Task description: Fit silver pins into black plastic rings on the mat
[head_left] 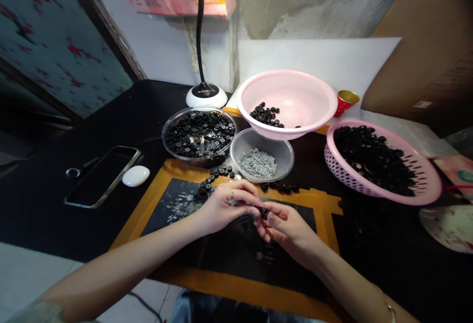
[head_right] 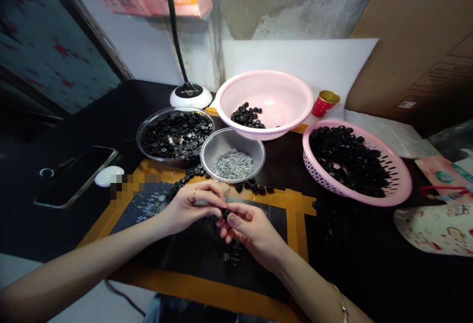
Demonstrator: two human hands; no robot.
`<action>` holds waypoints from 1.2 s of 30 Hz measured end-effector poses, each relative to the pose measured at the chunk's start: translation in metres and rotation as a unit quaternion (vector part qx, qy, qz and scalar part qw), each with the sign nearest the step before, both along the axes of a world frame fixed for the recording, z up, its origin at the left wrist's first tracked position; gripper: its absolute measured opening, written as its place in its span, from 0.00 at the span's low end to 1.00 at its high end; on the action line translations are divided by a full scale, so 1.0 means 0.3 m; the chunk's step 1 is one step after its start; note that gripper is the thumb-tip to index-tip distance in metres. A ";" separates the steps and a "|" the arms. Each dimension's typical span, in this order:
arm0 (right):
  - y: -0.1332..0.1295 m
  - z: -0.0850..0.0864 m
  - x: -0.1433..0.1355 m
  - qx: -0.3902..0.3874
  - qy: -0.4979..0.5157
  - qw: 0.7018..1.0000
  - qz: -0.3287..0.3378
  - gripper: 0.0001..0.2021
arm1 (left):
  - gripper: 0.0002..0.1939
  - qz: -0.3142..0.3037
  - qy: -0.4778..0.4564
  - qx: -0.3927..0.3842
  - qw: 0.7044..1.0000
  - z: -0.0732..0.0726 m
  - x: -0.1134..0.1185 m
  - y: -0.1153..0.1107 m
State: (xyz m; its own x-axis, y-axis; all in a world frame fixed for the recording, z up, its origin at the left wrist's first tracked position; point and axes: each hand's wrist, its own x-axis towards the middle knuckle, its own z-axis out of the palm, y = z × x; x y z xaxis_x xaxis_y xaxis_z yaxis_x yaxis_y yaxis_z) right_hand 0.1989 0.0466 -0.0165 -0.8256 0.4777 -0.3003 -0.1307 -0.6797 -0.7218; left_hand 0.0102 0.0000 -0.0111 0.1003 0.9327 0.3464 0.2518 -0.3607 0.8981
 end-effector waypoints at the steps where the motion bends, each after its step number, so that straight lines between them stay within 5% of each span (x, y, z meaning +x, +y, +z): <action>1: -0.001 0.002 0.000 0.008 0.005 1.000 0.001 0.12 | 0.05 0.003 0.002 0.010 1.000 0.000 0.002 -0.001; 18: -0.023 -0.015 -0.009 0.068 -0.012 0.996 -0.057 0.10 | 0.01 0.016 0.011 0.079 0.997 -0.006 0.027 -0.011; 25: -0.035 -0.024 -0.014 0.113 -0.036 0.991 -0.063 0.11 | 0.30 -0.072 0.107 -0.044 0.991 0.013 0.065 -0.026; 36: -0.034 -0.031 -0.007 0.171 -0.032 0.983 -0.054 0.11 | 0.26 -0.080 0.140 -0.019 0.987 0.012 0.088 -0.046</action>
